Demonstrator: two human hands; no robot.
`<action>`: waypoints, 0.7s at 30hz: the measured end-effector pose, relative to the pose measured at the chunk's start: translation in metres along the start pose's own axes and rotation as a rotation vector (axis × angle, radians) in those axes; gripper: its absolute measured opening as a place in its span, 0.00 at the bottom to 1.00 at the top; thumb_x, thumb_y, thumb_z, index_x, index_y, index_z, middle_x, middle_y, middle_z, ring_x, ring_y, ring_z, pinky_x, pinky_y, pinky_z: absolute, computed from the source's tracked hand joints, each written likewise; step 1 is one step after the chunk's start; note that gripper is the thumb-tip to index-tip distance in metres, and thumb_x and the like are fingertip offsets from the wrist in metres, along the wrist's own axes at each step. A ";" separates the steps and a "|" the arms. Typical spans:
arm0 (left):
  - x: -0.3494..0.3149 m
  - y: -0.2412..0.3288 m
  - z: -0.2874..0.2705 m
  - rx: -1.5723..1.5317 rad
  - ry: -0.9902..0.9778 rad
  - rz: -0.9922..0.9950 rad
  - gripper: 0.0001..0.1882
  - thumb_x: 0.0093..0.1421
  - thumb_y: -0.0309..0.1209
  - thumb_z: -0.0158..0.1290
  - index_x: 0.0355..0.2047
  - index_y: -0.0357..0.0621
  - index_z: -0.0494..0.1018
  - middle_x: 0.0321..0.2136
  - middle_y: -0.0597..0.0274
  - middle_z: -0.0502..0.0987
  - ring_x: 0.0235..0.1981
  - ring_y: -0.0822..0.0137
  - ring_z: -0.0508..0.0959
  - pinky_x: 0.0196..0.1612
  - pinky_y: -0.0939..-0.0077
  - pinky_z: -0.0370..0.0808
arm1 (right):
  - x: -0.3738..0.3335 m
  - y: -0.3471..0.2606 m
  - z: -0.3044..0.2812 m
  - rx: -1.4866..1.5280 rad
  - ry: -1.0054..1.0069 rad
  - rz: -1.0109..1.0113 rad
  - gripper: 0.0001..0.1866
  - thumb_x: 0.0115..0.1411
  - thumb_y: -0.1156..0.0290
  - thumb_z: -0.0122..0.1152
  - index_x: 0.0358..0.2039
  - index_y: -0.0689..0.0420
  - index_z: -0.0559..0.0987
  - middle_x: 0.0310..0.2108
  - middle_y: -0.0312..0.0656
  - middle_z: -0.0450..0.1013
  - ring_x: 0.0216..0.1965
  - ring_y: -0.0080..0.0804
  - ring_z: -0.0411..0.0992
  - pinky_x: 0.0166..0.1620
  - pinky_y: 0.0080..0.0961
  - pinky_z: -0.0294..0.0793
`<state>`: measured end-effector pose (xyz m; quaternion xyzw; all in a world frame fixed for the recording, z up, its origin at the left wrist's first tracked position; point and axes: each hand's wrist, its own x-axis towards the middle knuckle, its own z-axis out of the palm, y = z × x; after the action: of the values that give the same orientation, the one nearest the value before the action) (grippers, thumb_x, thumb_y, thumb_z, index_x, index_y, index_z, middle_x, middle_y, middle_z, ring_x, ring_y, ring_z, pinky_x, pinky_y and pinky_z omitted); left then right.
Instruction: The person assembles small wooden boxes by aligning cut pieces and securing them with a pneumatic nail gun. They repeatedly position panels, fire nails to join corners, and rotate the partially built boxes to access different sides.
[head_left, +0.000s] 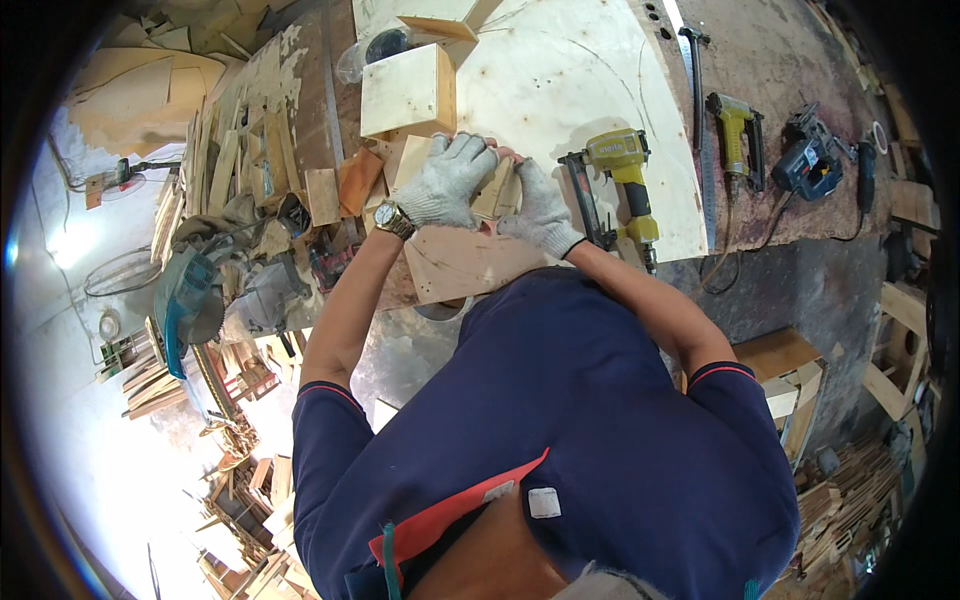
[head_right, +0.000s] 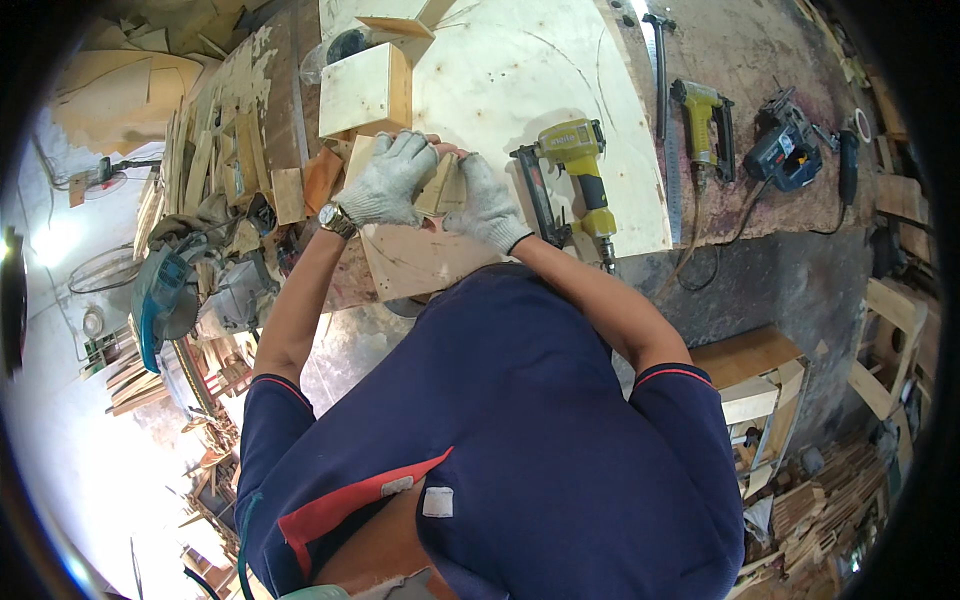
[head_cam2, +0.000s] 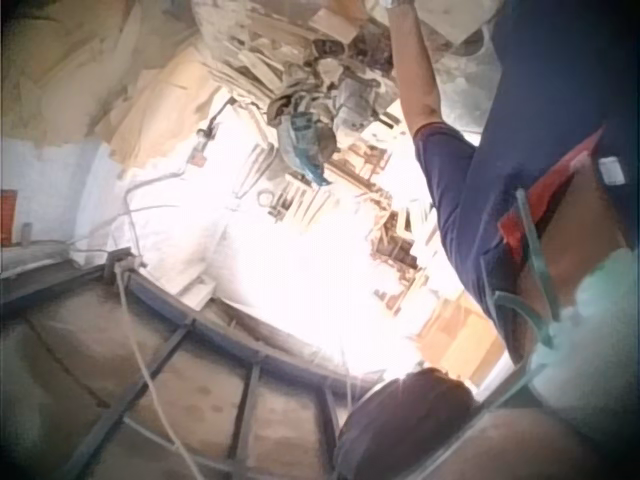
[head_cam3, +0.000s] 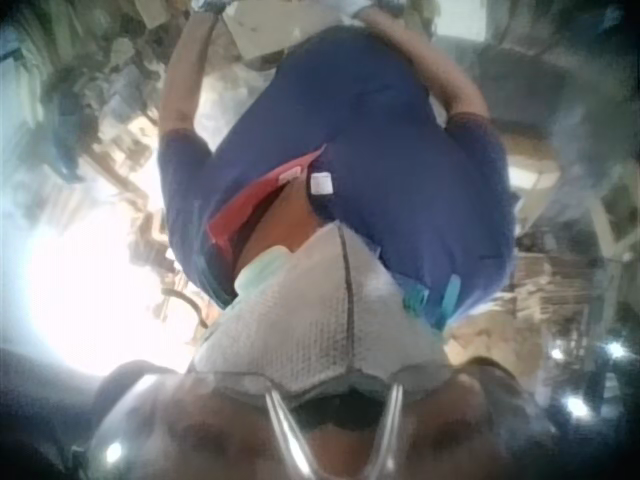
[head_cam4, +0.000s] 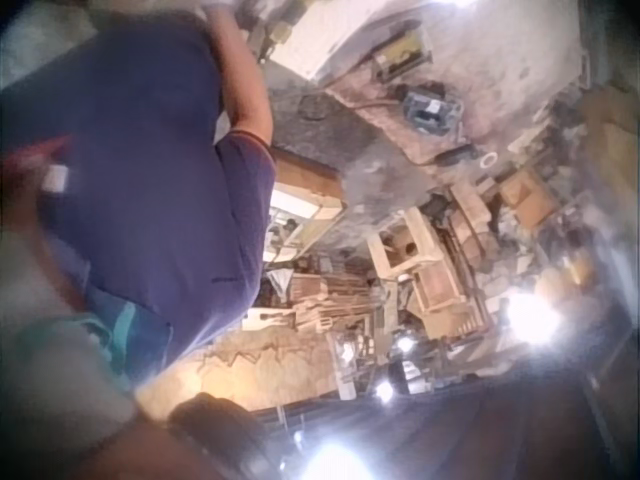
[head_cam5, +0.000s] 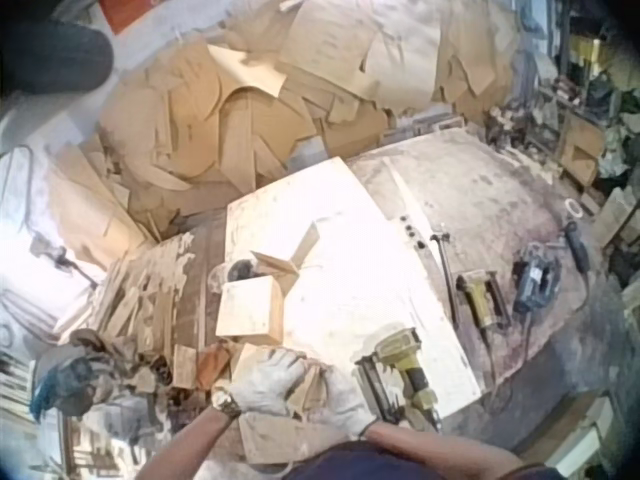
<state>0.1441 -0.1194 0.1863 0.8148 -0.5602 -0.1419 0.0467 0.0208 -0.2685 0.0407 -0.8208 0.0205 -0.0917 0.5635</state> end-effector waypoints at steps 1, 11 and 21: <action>0.001 0.000 -0.001 0.004 0.010 0.014 0.56 0.34 0.53 0.75 0.64 0.47 0.68 0.55 0.53 0.73 0.59 0.52 0.71 0.61 0.49 0.64 | 0.002 0.002 -0.001 -0.005 0.010 -0.023 0.58 0.36 0.57 0.87 0.65 0.62 0.65 0.56 0.55 0.71 0.59 0.56 0.72 0.61 0.42 0.74; 0.004 -0.006 0.008 0.079 -0.019 0.013 0.55 0.32 0.59 0.74 0.60 0.47 0.70 0.54 0.54 0.73 0.56 0.53 0.70 0.57 0.51 0.62 | 0.007 -0.007 -0.009 -0.096 -0.005 -0.052 0.52 0.31 0.58 0.89 0.55 0.62 0.70 0.47 0.54 0.74 0.50 0.57 0.76 0.53 0.43 0.79; 0.004 -0.010 0.014 0.080 0.015 0.019 0.53 0.34 0.56 0.74 0.60 0.48 0.70 0.53 0.54 0.72 0.57 0.53 0.70 0.57 0.54 0.62 | 0.005 -0.007 -0.009 -0.102 0.013 -0.049 0.54 0.33 0.57 0.89 0.60 0.62 0.69 0.50 0.54 0.75 0.54 0.56 0.76 0.56 0.43 0.78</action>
<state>0.1506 -0.1179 0.1697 0.8116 -0.5729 -0.1127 0.0200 0.0238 -0.2747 0.0504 -0.8481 0.0085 -0.1096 0.5183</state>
